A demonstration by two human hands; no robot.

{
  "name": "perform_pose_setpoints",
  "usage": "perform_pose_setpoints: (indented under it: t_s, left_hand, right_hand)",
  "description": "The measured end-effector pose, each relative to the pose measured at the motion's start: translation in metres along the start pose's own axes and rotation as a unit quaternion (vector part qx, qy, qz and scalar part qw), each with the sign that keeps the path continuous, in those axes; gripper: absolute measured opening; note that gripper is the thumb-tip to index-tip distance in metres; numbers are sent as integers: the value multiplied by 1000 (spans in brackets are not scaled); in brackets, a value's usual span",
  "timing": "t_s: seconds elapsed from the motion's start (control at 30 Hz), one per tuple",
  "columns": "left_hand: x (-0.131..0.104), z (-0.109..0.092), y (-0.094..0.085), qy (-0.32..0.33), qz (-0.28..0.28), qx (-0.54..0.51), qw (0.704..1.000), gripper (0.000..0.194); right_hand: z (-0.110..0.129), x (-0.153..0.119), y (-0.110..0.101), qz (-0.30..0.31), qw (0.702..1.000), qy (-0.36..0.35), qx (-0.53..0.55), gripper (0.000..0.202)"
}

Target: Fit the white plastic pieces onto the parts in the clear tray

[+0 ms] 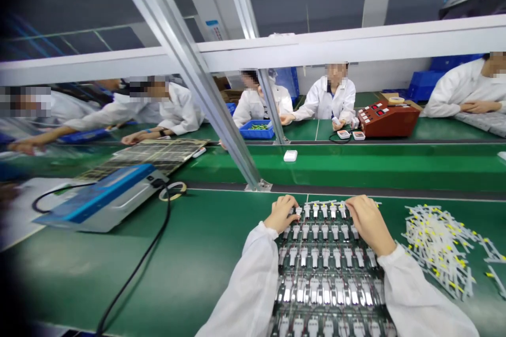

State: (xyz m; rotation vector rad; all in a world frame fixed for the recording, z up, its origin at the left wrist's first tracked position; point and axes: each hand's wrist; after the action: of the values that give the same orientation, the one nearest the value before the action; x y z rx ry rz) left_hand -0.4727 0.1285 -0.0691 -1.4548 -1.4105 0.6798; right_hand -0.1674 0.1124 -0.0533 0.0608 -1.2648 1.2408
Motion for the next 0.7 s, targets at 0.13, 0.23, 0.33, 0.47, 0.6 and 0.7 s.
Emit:
perform_pose_setpoints:
  t_s: [0.13, 0.23, 0.33, 0.47, 0.6, 0.7]
  left_hand:
    - [1, -2, -2, 3, -1, -23, 1000, 20]
    - [1, 0, -2, -5, -1, -45, 999, 21]
    - [1, 3, 0, -15, -20, -109, 994, 20]
    - [3, -1, -1, -54, -56, -367, 927, 26]
    - [2, -17, -1, -77, 3, -539, 839, 42]
    - [-1, -30, 3, -82, 30, -573, 815, 48]
  right_hand:
    - [29, 25, 10, 12, 998, -9, 66, 18]
    - [43, 33, 18, 11, 992, 5, 125, 17]
    - [47, 33, 25, 11, 984, 42, 171, 18]
    - [47, 32, 29, 22, 969, 116, 218, 19]
    - [50, 30, 34, 45, 954, 156, 254, 20]
    - [54, 29, 37, 49, 949, 168, 261, 21]
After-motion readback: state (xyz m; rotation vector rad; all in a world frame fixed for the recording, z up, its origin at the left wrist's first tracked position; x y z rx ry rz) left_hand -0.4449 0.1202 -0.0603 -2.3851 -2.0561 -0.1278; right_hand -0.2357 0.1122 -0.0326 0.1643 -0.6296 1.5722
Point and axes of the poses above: each hand's wrist, its own x-axis towards the middle knuckle, its own y-axis out of the palm, z = x × y, and after that the axes turned 10 degrees about -z, right-handed
